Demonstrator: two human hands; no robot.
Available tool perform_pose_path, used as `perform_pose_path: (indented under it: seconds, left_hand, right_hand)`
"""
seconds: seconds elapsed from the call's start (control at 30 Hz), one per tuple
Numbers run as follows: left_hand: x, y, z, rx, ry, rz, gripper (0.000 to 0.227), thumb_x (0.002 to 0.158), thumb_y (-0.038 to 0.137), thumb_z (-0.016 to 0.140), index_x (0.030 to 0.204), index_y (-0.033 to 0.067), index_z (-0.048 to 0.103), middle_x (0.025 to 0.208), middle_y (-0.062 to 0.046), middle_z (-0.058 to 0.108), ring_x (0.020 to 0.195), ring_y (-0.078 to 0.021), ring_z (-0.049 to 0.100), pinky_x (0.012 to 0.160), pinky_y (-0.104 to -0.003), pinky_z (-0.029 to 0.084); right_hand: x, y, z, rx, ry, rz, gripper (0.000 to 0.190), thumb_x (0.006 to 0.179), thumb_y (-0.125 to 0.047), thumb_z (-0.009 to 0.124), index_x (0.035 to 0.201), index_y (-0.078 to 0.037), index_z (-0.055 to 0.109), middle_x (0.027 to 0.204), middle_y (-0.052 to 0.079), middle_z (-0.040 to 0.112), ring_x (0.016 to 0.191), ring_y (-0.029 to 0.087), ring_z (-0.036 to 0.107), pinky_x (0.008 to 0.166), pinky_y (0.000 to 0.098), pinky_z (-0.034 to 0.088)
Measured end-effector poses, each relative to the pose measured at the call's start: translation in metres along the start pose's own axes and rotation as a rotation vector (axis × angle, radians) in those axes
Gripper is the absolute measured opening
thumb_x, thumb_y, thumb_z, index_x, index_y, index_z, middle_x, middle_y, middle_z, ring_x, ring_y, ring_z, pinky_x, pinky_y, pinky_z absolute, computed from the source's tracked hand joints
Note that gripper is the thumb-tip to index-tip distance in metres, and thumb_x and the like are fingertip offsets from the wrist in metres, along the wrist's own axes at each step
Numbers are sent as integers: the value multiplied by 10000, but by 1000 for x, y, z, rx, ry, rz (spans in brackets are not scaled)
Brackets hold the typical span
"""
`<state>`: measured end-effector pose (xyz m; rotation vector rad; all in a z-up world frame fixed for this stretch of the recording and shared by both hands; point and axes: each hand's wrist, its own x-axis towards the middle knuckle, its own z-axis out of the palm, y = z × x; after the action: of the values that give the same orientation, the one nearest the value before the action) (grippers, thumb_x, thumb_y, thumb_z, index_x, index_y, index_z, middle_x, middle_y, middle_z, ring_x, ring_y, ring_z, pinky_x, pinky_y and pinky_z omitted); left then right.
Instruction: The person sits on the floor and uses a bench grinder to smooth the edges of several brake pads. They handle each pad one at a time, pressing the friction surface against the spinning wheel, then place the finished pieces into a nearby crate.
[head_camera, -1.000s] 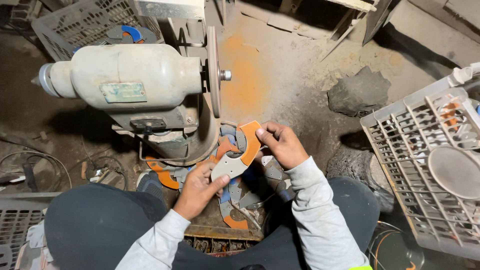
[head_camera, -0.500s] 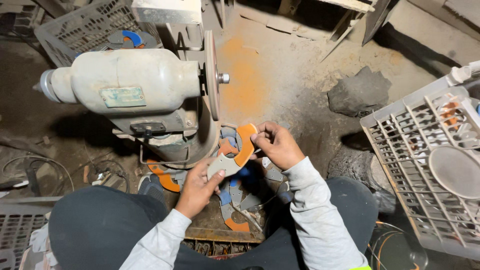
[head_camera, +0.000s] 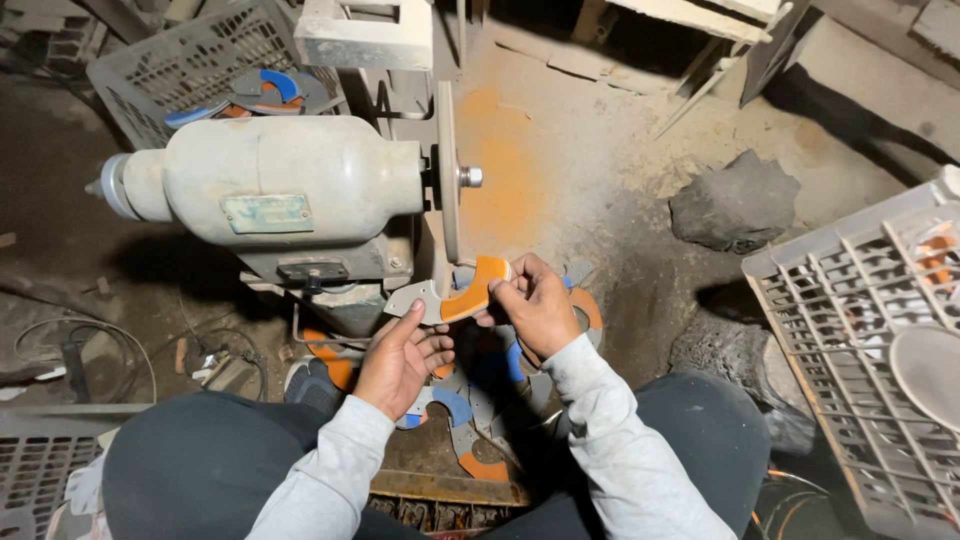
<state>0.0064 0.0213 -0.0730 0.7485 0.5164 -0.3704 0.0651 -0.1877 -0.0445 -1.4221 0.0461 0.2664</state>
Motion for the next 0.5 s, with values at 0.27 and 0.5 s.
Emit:
perform_pose_path:
  seconds: [0.27,0.5]
  left_hand:
    - [6,-9,-6,-45,-18,18,372,948,318,655,1141,2,622,935,-115,668,824,-216,649,746,-378,553]
    - [14,-13,-15,-94,-8,90,327,959,275,662,1144,7,636,914,-95,664,827,-185,627,730,-362,521]
  right_hand:
    - [1,-10,6,-41,-46,-16,131,982,-42,597,1050,59,548,816,129,704,670,205,738,605,326,641]
    - [0,-15,17,-19,-52,-14,145,971,-41,606,1054,53,535,868,116,716,684,175,727,605,314,630]
